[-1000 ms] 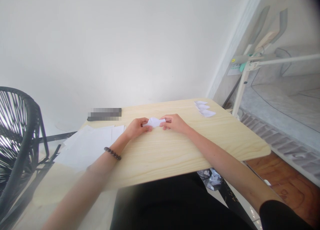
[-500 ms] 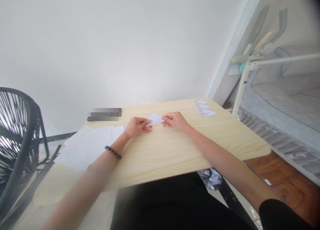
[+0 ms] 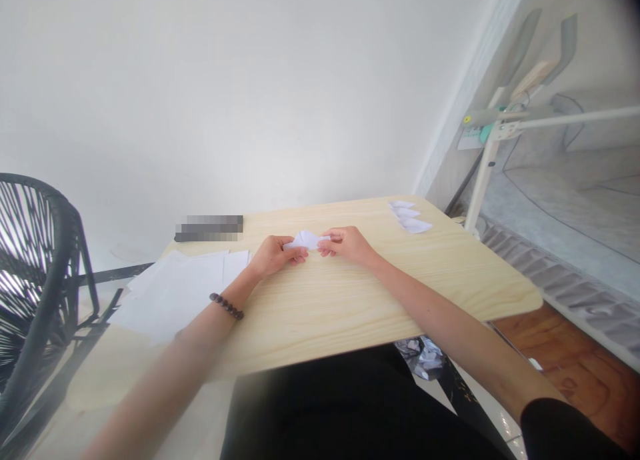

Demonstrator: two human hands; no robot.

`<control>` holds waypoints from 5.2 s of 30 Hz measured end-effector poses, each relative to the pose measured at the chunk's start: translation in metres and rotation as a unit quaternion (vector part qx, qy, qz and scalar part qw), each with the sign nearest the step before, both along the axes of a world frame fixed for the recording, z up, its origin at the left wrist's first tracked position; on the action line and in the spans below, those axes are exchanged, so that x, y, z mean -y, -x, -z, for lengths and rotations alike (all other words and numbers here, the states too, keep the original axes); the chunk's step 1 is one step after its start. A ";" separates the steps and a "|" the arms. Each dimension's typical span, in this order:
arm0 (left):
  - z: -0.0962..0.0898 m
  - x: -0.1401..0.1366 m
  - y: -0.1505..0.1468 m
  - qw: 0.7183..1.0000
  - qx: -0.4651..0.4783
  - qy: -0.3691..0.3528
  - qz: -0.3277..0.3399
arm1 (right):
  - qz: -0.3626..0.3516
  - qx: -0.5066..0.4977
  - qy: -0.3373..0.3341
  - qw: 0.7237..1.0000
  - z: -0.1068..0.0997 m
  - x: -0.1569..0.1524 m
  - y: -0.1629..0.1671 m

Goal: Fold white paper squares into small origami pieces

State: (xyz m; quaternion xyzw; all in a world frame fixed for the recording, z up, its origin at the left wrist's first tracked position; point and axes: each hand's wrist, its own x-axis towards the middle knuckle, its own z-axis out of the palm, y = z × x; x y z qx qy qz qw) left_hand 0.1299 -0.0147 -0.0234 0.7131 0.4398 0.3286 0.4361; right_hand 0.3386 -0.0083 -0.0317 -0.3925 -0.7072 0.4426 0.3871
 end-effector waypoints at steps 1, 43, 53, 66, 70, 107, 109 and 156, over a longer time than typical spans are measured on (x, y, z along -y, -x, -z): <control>0.001 -0.001 0.000 1.000 0.000 0.000 -0.002 | -0.001 -0.001 -0.001 1.000 0.000 0.000 0.001; 0.002 -0.007 0.003 0.956 -0.098 -0.269 -0.060 | -0.025 0.059 0.009 0.998 -0.005 0.003 -0.006; -0.004 -0.003 0.002 0.905 -0.151 -0.393 -0.066 | 0.032 0.039 0.024 0.998 -0.001 -0.001 -0.002; -0.003 -0.002 0.001 0.926 -0.178 -0.317 -0.097 | 0.107 0.051 -0.093 0.989 -0.002 0.000 0.000; 0.001 -0.003 0.002 0.958 -0.116 -0.233 -0.117 | 0.133 0.070 -0.247 0.957 -0.007 0.004 0.000; -0.004 0.006 -0.005 0.943 -0.152 -0.291 -0.060 | 0.056 0.108 -0.277 0.953 0.000 0.001 0.002; -0.004 0.006 -0.006 0.940 -0.157 -0.300 -0.045 | 0.050 0.112 -0.278 0.953 -0.001 0.002 0.003; 0.002 -0.005 0.000 0.956 -0.148 -0.239 -0.087 | 0.068 0.007 -0.150 0.986 -0.001 0.002 0.005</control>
